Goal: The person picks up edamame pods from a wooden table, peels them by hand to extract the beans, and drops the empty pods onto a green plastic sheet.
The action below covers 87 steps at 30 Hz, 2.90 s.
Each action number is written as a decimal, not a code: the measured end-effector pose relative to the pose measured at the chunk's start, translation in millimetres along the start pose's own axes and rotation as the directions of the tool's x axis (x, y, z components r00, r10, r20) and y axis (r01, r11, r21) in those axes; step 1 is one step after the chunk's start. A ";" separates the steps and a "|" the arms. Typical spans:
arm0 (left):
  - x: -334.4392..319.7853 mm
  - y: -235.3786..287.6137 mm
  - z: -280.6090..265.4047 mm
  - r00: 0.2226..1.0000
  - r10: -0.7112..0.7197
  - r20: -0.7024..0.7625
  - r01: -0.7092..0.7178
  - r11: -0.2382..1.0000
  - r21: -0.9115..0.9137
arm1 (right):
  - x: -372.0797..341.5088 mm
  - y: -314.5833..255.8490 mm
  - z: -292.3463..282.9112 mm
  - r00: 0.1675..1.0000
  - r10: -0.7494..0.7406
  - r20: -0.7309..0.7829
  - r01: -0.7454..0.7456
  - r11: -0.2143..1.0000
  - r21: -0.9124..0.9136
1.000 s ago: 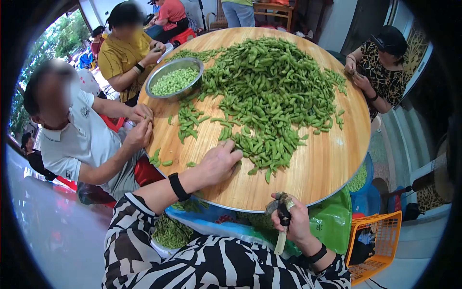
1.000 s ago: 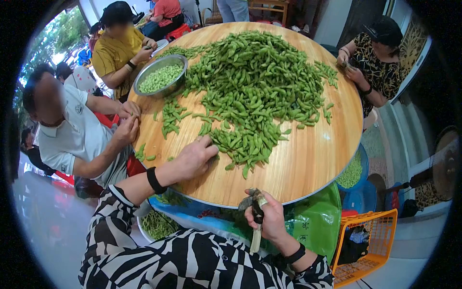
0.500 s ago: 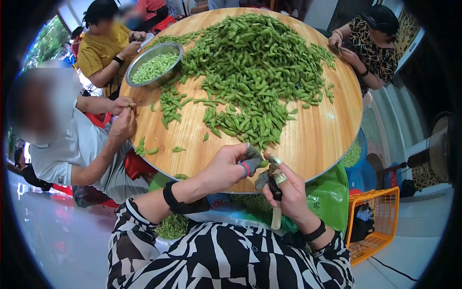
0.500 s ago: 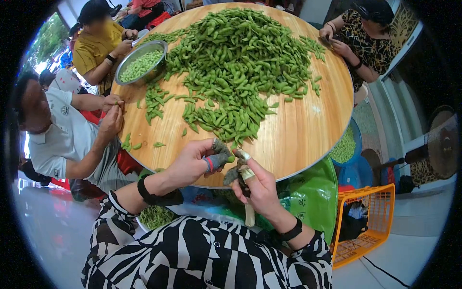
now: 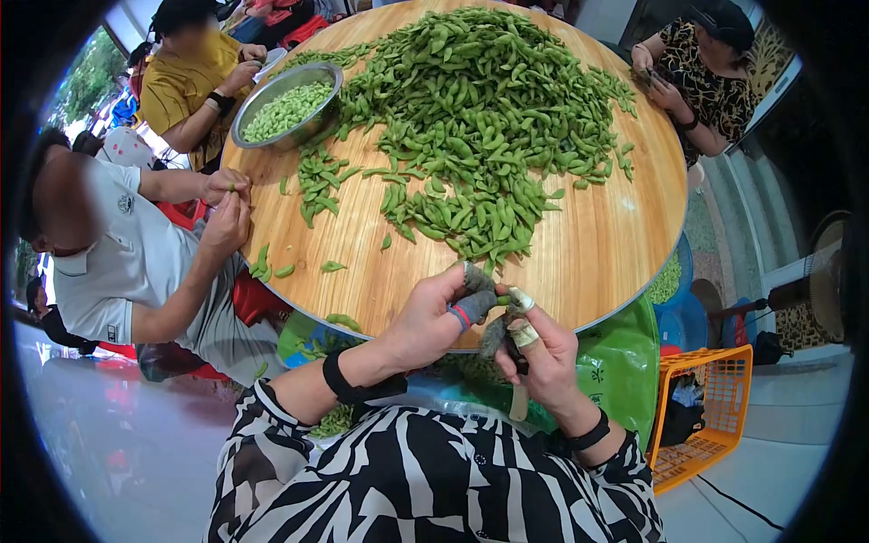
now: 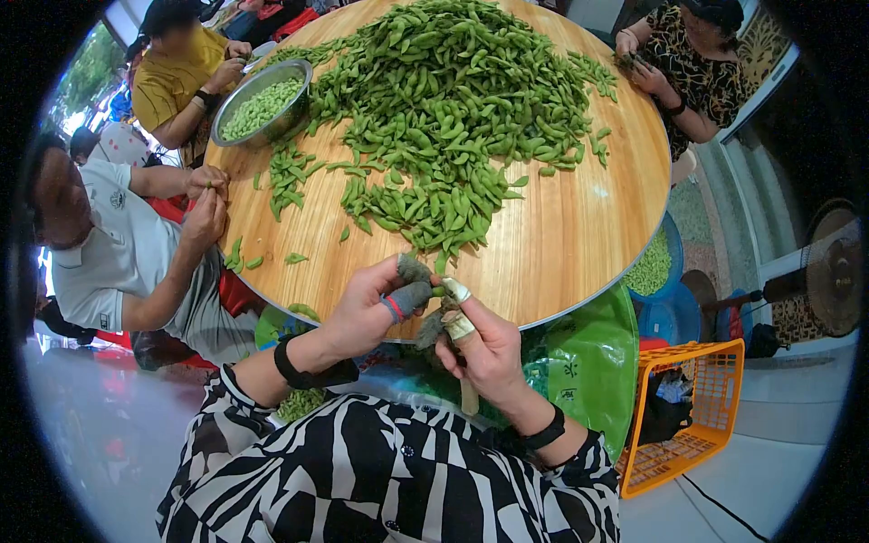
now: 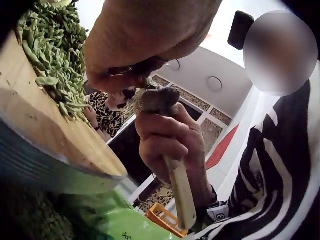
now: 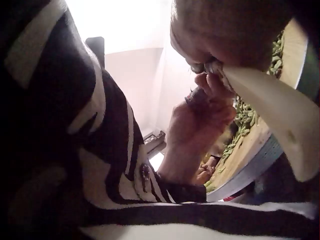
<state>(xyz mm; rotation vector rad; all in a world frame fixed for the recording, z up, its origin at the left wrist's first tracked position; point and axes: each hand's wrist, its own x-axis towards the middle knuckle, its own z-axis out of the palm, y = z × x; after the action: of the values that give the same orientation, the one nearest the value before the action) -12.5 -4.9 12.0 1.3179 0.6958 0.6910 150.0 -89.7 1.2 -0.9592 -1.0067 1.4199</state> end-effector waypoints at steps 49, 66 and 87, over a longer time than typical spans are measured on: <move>-4.3 -21.8 4.7 0.890 -0.256 0.377 0.425 0.764 -0.485 | 6.4 -6.2 -17.3 0.997 0.028 -0.067 -0.039 0.984 -0.173; -26.3 -20.3 -15.8 0.917 -0.316 0.244 0.394 0.816 -0.422 | -4.8 -7.8 -27.7 0.993 0.047 0.105 0.015 0.850 -0.527; -118.2 11.0 -155.9 0.966 0.104 -0.238 0.246 -0.074 0.966 | -10.4 4.6 -56.5 0.979 0.178 -0.096 -0.181 0.983 -0.024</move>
<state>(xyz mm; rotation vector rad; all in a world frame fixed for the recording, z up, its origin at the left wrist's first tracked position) -208.4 -1.3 11.7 2.6220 1.7074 0.0422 202.9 -96.4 -20.6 -1.1538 -0.8940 1.4963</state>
